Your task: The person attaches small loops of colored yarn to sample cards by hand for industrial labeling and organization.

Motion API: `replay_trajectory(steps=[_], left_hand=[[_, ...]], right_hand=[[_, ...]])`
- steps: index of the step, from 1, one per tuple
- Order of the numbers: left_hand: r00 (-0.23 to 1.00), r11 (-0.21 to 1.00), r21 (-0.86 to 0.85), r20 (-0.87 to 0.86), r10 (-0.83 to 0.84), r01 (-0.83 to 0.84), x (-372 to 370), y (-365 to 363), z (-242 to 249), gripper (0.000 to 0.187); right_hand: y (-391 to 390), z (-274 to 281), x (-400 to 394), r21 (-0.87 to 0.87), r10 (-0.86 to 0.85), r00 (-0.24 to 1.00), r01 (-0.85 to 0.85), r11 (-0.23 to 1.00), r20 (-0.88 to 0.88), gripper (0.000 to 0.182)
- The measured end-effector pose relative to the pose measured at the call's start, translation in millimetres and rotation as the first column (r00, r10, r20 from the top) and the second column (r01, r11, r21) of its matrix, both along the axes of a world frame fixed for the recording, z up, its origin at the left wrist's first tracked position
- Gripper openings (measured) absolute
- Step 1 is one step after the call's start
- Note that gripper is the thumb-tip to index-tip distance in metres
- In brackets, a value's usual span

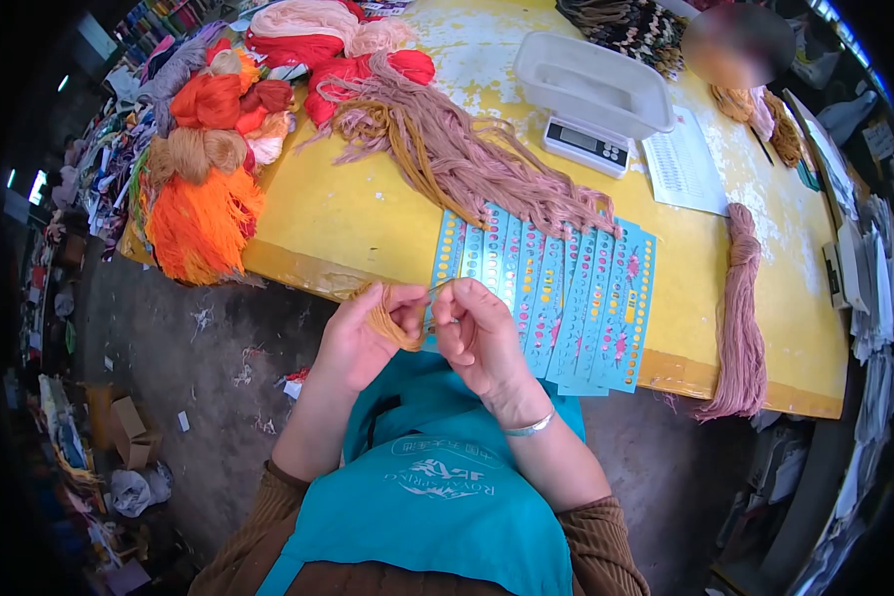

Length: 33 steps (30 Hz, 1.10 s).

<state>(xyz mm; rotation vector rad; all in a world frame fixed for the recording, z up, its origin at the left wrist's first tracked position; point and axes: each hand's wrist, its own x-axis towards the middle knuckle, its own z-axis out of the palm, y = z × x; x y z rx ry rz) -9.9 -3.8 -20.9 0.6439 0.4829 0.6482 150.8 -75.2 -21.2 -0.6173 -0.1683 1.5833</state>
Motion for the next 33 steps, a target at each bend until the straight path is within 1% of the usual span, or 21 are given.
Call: replay_trajectory(steps=[1,2,3,4,5,6,7,9,13,17,20,22,28,32,33], left_hand=[[0.996,0.993,-0.114,0.071,0.048,-0.039,2.9,-1.7,1.1,0.046],[0.996,0.993,-0.115,0.071,0.048,-0.04,3.8,-2.1,3.1,0.046],[0.992,0.995,-0.101,0.129,-0.003,0.016,4.5,-2.0,5.7,0.048],[0.981,0.994,-0.084,0.185,-0.053,0.07,5.3,-2.3,7.3,0.05],[0.981,0.994,-0.085,0.185,-0.053,0.07,6.5,-3.1,7.9,0.05],[0.991,0.998,-0.014,0.117,-0.059,0.061,8.1,-3.9,8.4,0.054],[0.997,0.997,0.057,0.048,-0.06,0.057,9.1,-4.4,8.6,0.058],[0.996,0.993,0.08,0.028,-0.083,0.081,9.6,-4.9,6.2,0.059],[0.99,0.984,0.117,-0.019,-0.137,0.138,8.1,-5.0,5.1,0.059],[0.99,0.983,0.12,-0.016,-0.14,0.141,7.3,-4.6,5.3,0.059],[0.985,0.977,0.129,0.0,-0.173,0.171,7.1,-4.4,1.9,0.058],[0.992,0.99,0.08,0.042,-0.117,0.113,8.3,-5.8,1.6,0.054],[0.992,0.993,0.041,0.059,-0.109,0.107,8.2,-5.3,2.7,0.052],[0.992,0.994,0.043,0.075,-0.099,0.096,8.7,-5.8,3.1,0.051],[0.995,0.994,0.066,0.044,-0.094,0.091,8.2,-5.8,2.7,0.053]], right_hand=[[1.2,1.4,-0.3,0.002,-0.025,1.0,0.025,1.0,-0.018,0.019],[1.9,2.1,-1.0,0.004,-0.05,0.998,0.05,0.999,-0.036,0.017],[2.0,2.2,-3.0,0.003,-0.05,0.998,0.05,0.999,-0.036,0.017],[2.0,2.2,-6.3,-0.019,-0.036,0.99,0.039,0.999,0.135,0.014],[2.3,2.3,-9.8,-0.042,-0.017,0.953,0.031,0.999,0.302,0.01],[2.8,5.0,-13.6,-0.037,-0.029,0.939,0.044,0.998,0.344,0.006],[3.5,5.8,-16.9,-0.037,-0.029,0.939,0.045,0.998,0.344,0.006],[5.0,7.0,-22.0,0.001,-0.036,0.872,0.04,0.999,0.488,0.006],[5.6,4.7,-27.9,-0.006,-0.038,0.831,0.049,0.999,0.555,0.004],[5.4,2.6,-30.0,-0.007,-0.031,0.848,0.041,0.999,0.53,0.004],[4.9,2.0,-30.7,-0.007,-0.043,0.848,0.055,0.998,0.529,0.003],[4.6,2.6,-30.9,0.0,-0.064,0.875,0.073,0.997,0.481,0.003],[4.5,3.1,-31.0,0.004,-0.086,0.89,0.094,0.996,0.447,0.002],[4.0,0.6,-30.1,0.019,-0.098,0.892,0.1,0.995,0.442,0.003],[4.3,-0.9,-30.1,0.023,-0.127,0.886,0.131,0.991,0.445,0.003]])
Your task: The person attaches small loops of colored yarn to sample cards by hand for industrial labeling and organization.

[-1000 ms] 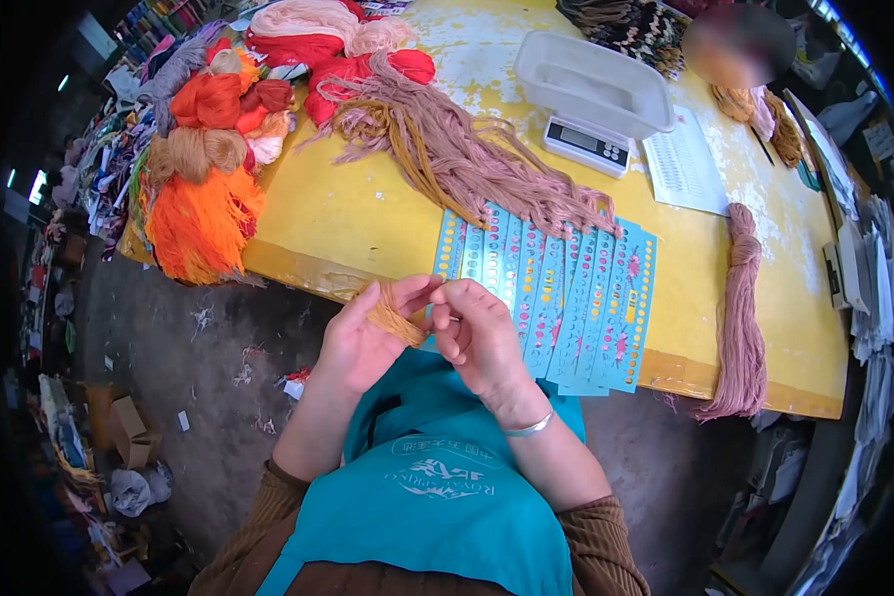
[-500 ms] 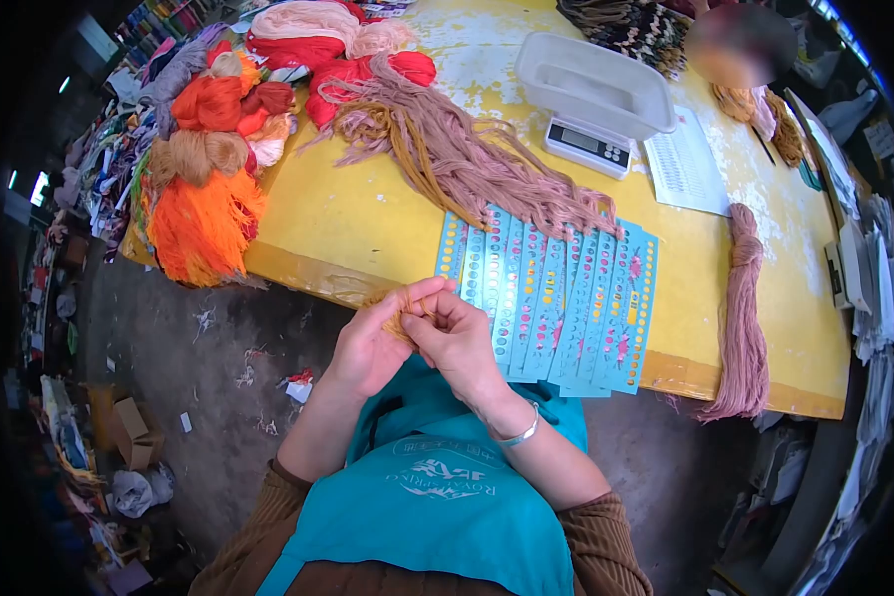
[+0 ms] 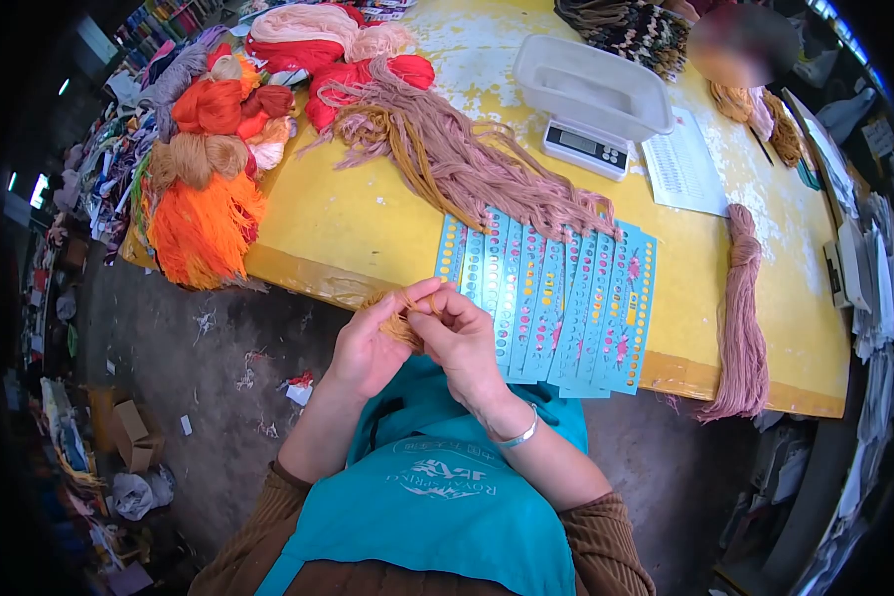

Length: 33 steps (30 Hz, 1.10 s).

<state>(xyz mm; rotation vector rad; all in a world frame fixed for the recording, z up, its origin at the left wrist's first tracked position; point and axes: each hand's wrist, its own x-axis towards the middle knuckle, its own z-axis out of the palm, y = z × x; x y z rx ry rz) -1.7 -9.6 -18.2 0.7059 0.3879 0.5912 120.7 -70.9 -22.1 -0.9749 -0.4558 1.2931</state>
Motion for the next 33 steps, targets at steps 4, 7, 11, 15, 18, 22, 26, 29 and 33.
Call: replay_trajectory(steps=[4,7,11,15,18,22,26,29,33], left_hand=[[0.999,0.999,-0.021,0.006,0.046,-0.046,-3.0,2.9,-5.1,0.056],[0.997,0.994,-0.085,0.042,0.067,-0.063,-3.8,4.7,-3.3,0.058],[0.996,0.987,-0.145,0.04,0.079,-0.073,-3.3,4.5,-7.2,0.06],[0.998,0.997,0.049,-0.022,0.064,-0.063,0.6,0.4,-5.8,0.06],[0.995,0.988,0.136,-0.059,0.081,-0.072,0.6,-1.0,-9.7,0.056],[0.994,0.975,0.213,-0.077,0.075,-0.057,1.1,-2.0,-11.0,0.053],[0.994,0.97,0.239,-0.083,0.077,-0.055,1.5,-2.8,-10.4,0.053],[0.997,0.977,0.205,-0.043,0.068,-0.058,0.4,-1.8,-7.9,0.053],[0.998,0.996,0.062,0.04,0.058,-0.061,-0.9,-0.3,-2.9,0.052]], right_hand=[[-1.1,0.2,3.8,-0.014,-0.096,0.993,0.095,0.995,-0.073,0.003],[0.4,1.9,10.4,-0.022,-0.071,0.95,0.068,0.997,-0.303,0.005],[-0.1,-0.7,19.7,-0.047,0.076,0.905,-0.106,0.993,-0.418,0.01],[0.8,4.4,12.2,-0.089,0.149,0.983,-0.159,0.983,-0.109,0.011],[0.5,9.8,6.0,-0.09,0.12,0.991,-0.115,0.989,0.055,0.011],[-1.8,11.2,3.1,-0.101,0.107,0.992,-0.099,0.99,0.074,0.011],[-3.0,1.4,2.3,-0.073,0.084,0.995,-0.08,0.994,0.05,0.007],[-3.5,-0.3,4.1,-0.076,0.056,0.995,-0.063,0.995,-0.085,0.001],[-3.8,0.8,4.7,-0.053,-0.001,0.992,-0.005,0.999,-0.127,0.007]])
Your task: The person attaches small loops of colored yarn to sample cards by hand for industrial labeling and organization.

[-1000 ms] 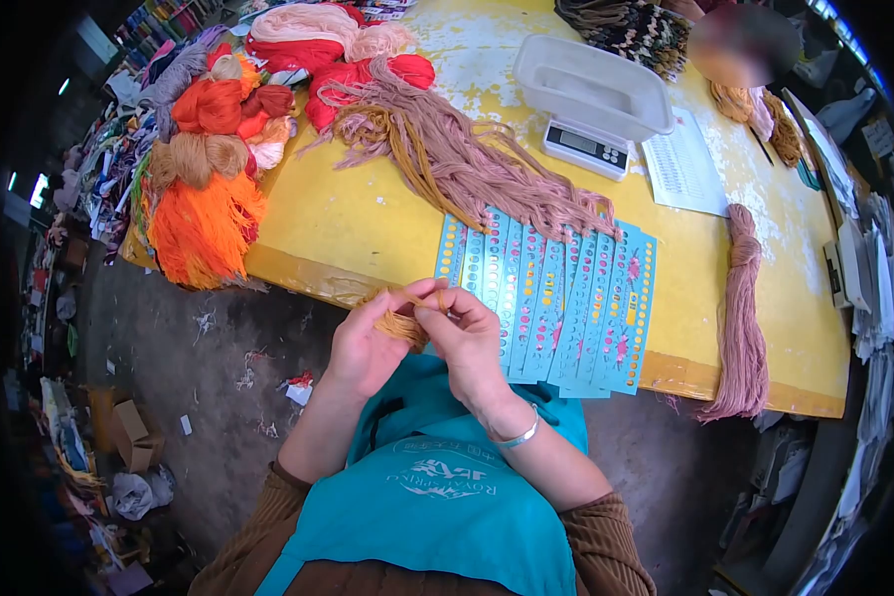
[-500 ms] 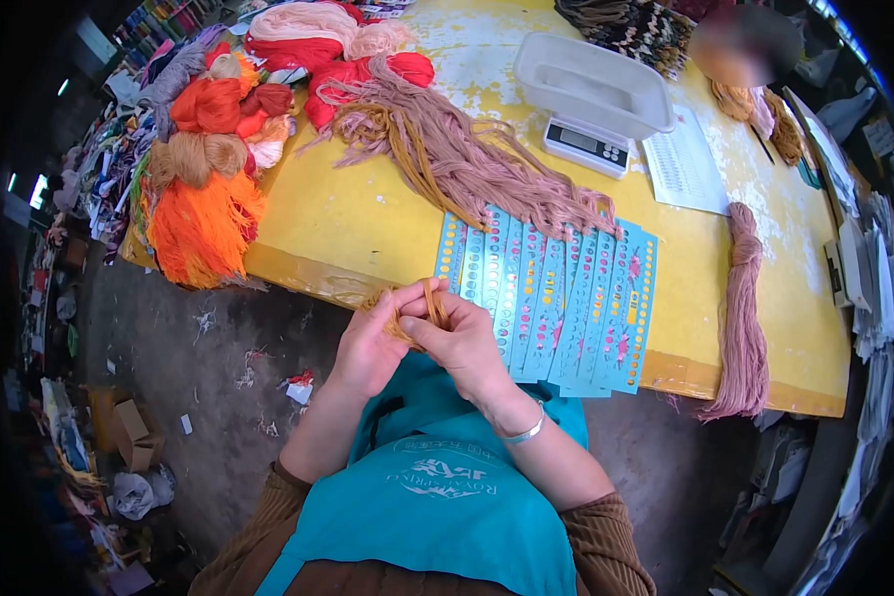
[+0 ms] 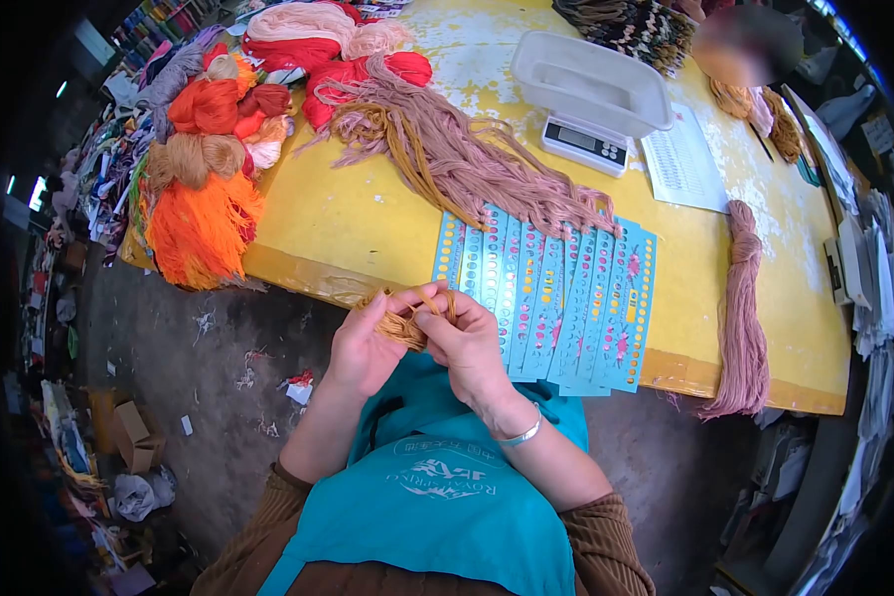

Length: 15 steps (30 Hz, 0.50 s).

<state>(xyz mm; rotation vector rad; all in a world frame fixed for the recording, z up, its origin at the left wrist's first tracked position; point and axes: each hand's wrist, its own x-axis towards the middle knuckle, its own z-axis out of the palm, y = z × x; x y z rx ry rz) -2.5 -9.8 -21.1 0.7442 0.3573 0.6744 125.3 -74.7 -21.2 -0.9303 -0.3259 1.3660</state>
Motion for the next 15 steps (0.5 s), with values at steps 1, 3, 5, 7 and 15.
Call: replay_trajectory(steps=[1,3,5,7,15], left_hand=[[1.0,1.0,-0.018,0.008,0.002,-0.002,0.1,0.1,0.1,0.052],[1.0,1.0,-0.023,0.009,0.002,-0.001,0.2,0.4,0.2,0.052],[1.0,1.0,-0.029,0.01,0.001,-0.001,0.6,0.4,-0.4,0.052],[1.0,1.0,-0.024,-0.005,0.0,0.0,1.2,0.4,-2.1,0.051],[0.998,1.0,0.017,-0.058,0.001,0.0,2.8,0.3,-0.3,0.056]], right_hand=[[-0.2,-0.2,0.2,-0.003,0.004,1.0,-0.004,1.0,0.013,0.006],[-0.1,-1.3,-0.3,0.005,0.002,1.0,-0.002,1.0,0.019,0.006],[0.1,-1.6,-0.6,0.013,0.0,1.0,-0.001,1.0,0.026,0.006],[0.4,-0.9,-1.0,0.004,0.005,0.999,-0.005,1.0,0.05,0.005],[-1.2,-0.3,-1.5,0.024,0.055,0.972,-0.062,0.998,0.23,0.006]])
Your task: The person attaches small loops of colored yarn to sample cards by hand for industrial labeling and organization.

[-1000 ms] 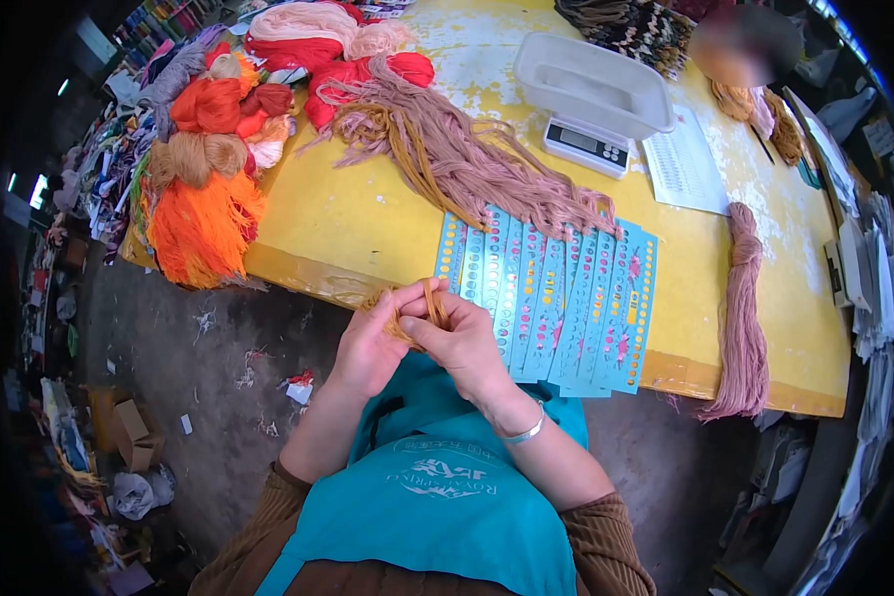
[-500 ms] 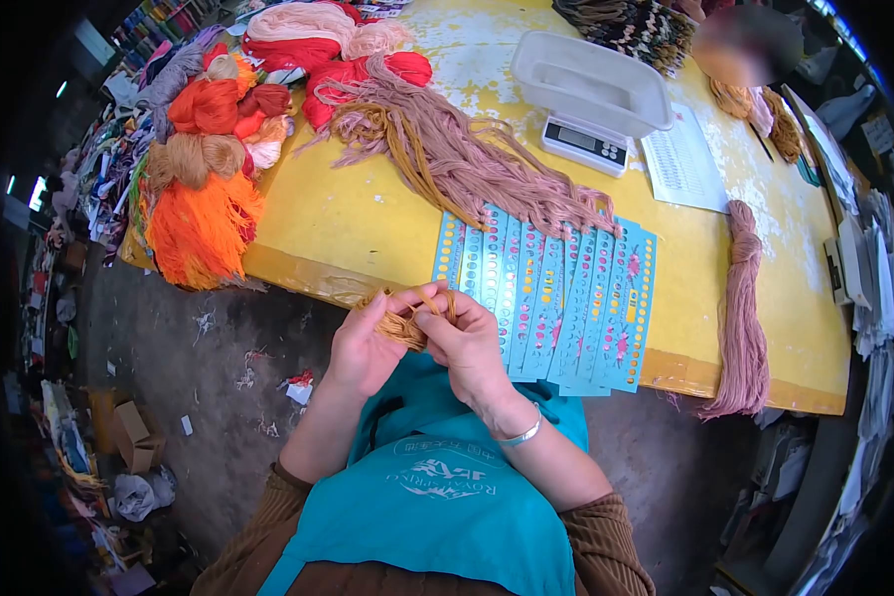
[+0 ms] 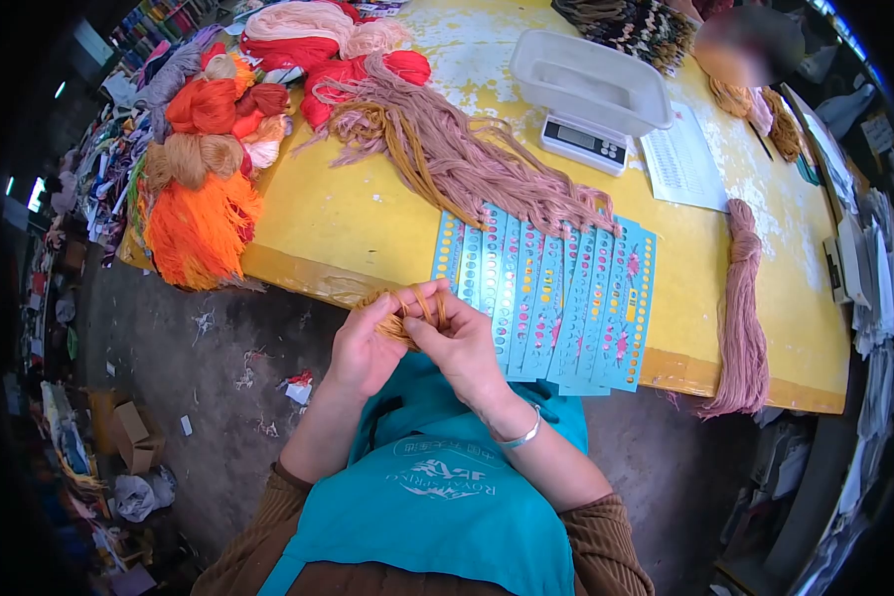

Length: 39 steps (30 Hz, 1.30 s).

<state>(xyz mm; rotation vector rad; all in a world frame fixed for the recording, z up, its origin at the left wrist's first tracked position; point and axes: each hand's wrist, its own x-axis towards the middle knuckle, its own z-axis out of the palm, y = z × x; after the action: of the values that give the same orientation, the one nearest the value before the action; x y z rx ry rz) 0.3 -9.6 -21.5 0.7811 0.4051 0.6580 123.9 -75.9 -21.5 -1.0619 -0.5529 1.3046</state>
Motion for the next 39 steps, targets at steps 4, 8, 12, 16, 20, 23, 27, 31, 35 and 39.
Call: replay_trajectory(steps=[4,8,12,16,20,23,27,31,35,39], left_hand=[[0.999,1.0,0.001,-0.026,0.018,-0.018,1.1,-2.0,1.1,0.053],[0.998,0.992,0.118,-0.035,0.049,-0.044,-5.7,3.9,-10.3,0.046],[0.985,0.992,0.063,-0.121,0.119,-0.112,-28.9,18.5,-5.4,0.041],[0.917,0.849,-0.439,0.121,0.38,-0.294,-83.1,51.6,-11.7,0.021],[0.797,0.739,-0.389,0.019,0.604,-0.55,-179.5,94.8,-15.8,0.035],[0.631,0.605,-0.246,-0.034,0.775,-0.757,-266.8,115.8,-26.9,0.033],[0.197,0.24,0.123,-0.288,0.937,-0.963,-349.3,128.6,-25.5,0.027],[-0.004,0.147,0.401,-0.352,0.936,-0.904,-435.4,141.7,-41.8,0.029],[-0.53,0.027,0.925,-0.241,0.813,-0.379,-512.8,157.9,-60.3,0.035],[0.17,0.25,0.147,-0.414,0.894,-0.957,-493.1,162.6,-27.7,0.028]], right_hand=[[0.6,-2.1,-3.9,0.016,-0.006,0.999,0.006,1.0,0.039,0.006],[1.0,-6.8,2.6,-0.034,-0.017,0.965,0.008,0.999,-0.26,0.006],[6.7,8.7,24.5,-0.025,0.156,0.854,-0.193,0.981,-0.497,0.006],[22.0,13.3,39.0,-0.017,0.278,0.94,-0.28,0.96,0.198,0.01],[46.5,42.0,84.8,0.165,-0.123,0.685,0.003,0.986,0.718,0.018],[65.4,51.7,154.3,0.118,-0.266,0.724,0.25,0.961,0.637,0.021],[57.7,63.2,286.4,0.133,-0.473,0.615,0.515,0.847,0.631,0.018],[-8.8,94.8,412.1,0.301,-0.548,0.203,0.659,0.69,0.812,0.02],[-128.1,140.9,553.7,0.49,-0.506,-0.21,0.701,0.519,0.837,0.027],[-196.1,218.9,533.4,0.503,0.336,-0.579,0.814,0.289,0.743,0.032]])
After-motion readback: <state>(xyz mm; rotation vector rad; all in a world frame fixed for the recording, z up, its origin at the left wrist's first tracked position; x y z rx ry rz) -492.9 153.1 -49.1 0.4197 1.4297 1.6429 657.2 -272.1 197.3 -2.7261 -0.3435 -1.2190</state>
